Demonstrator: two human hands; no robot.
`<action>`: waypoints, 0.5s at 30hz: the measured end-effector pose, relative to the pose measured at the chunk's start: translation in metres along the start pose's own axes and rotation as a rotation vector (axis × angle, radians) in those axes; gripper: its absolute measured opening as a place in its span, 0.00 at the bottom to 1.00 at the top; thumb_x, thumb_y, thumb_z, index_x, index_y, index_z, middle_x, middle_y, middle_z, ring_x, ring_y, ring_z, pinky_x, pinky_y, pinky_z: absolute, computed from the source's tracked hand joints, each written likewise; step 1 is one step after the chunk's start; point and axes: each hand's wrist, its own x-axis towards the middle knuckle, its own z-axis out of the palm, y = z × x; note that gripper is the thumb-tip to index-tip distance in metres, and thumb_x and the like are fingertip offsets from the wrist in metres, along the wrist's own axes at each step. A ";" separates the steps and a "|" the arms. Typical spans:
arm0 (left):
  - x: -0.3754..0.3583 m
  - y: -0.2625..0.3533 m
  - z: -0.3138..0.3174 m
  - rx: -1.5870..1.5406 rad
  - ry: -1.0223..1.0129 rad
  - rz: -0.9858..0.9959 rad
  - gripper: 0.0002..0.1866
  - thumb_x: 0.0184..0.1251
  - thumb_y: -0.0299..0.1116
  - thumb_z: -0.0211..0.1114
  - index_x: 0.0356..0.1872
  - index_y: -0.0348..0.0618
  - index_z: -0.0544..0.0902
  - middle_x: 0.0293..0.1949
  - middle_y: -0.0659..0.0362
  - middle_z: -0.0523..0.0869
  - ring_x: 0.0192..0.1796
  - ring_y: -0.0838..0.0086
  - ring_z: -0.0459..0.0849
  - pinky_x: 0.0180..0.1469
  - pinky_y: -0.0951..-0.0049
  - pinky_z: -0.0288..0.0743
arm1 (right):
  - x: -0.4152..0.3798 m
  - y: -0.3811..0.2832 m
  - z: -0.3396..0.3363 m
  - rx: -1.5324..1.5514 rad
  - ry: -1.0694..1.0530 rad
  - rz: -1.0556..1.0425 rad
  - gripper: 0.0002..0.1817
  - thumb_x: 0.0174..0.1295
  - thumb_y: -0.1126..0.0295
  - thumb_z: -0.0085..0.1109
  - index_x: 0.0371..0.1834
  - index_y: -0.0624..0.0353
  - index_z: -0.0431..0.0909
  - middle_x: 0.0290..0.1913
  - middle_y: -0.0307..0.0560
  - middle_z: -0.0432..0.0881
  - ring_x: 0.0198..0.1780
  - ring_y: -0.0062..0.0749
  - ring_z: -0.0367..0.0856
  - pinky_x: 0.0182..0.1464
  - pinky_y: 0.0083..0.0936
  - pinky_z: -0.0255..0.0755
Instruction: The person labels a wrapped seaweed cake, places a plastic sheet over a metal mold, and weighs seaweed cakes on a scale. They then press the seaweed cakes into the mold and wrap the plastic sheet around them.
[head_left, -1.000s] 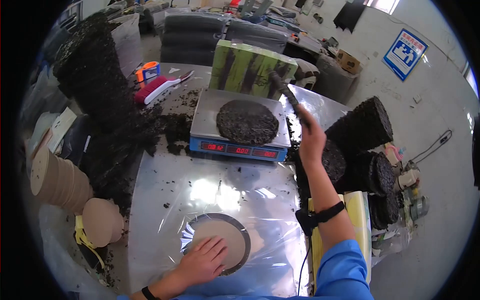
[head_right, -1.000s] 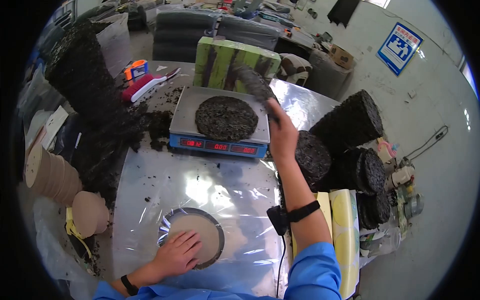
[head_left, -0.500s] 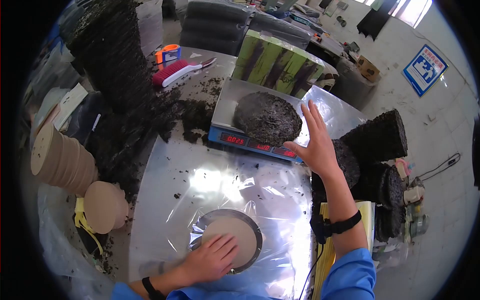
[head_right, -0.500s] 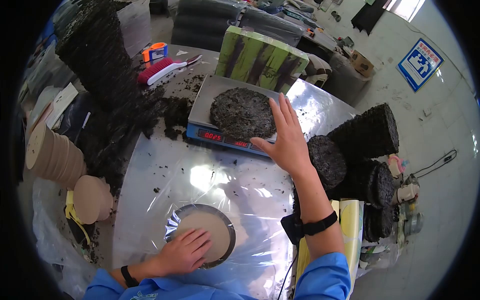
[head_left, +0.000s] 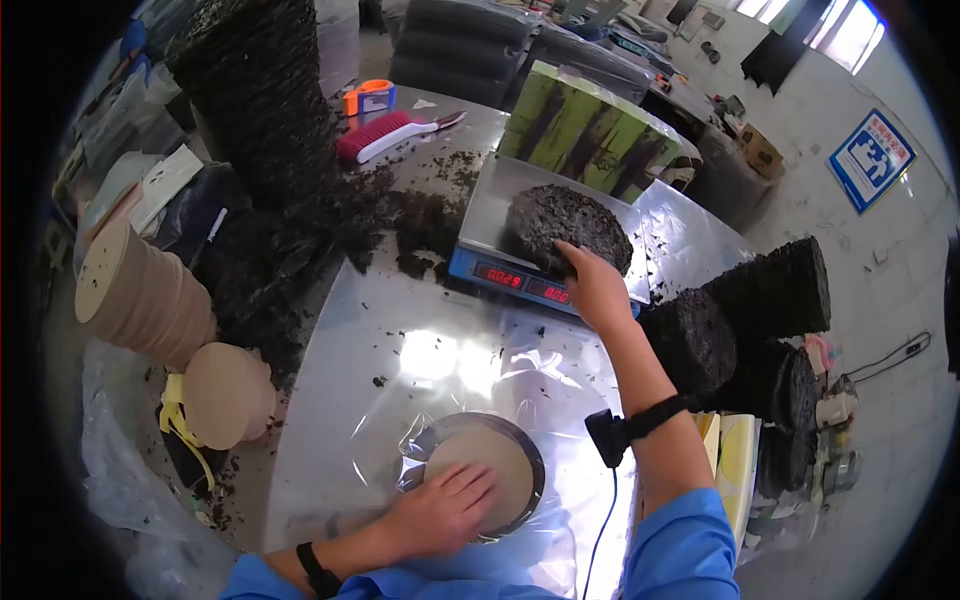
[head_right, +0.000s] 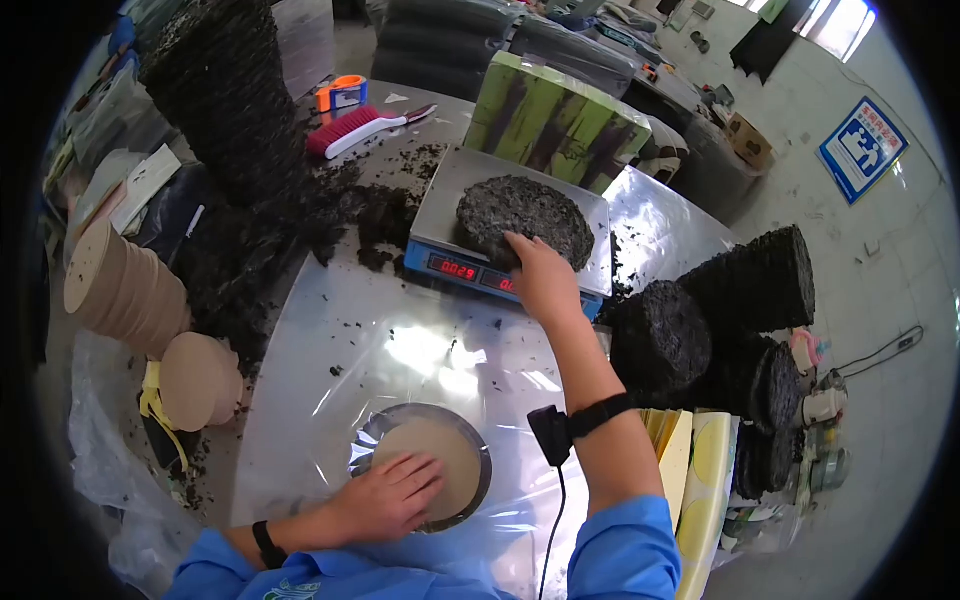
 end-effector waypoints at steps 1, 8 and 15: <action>0.000 -0.002 0.003 -0.021 0.011 0.002 0.27 0.57 0.39 0.68 0.57 0.38 0.79 0.64 0.49 0.76 0.68 0.57 0.73 0.69 0.57 0.66 | 0.003 0.010 0.001 0.005 0.126 -0.093 0.32 0.53 0.74 0.64 0.66 0.50 0.73 0.64 0.55 0.77 0.71 0.50 0.68 0.71 0.37 0.64; -0.044 0.001 -0.054 -0.130 0.500 -0.184 0.25 0.64 0.36 0.64 0.59 0.32 0.77 0.61 0.44 0.78 0.63 0.50 0.76 0.65 0.56 0.71 | -0.132 -0.044 -0.073 -0.057 0.468 -0.582 0.32 0.47 0.87 0.58 0.60 0.54 0.79 0.63 0.51 0.79 0.69 0.50 0.71 0.73 0.51 0.59; -0.032 0.017 -0.058 0.012 0.127 -0.191 0.35 0.59 0.45 0.71 0.63 0.32 0.72 0.66 0.45 0.73 0.66 0.54 0.73 0.66 0.59 0.70 | -0.318 -0.062 0.026 -0.114 -0.092 -0.698 0.26 0.59 0.71 0.54 0.63 0.46 0.77 0.67 0.43 0.74 0.72 0.46 0.67 0.76 0.52 0.54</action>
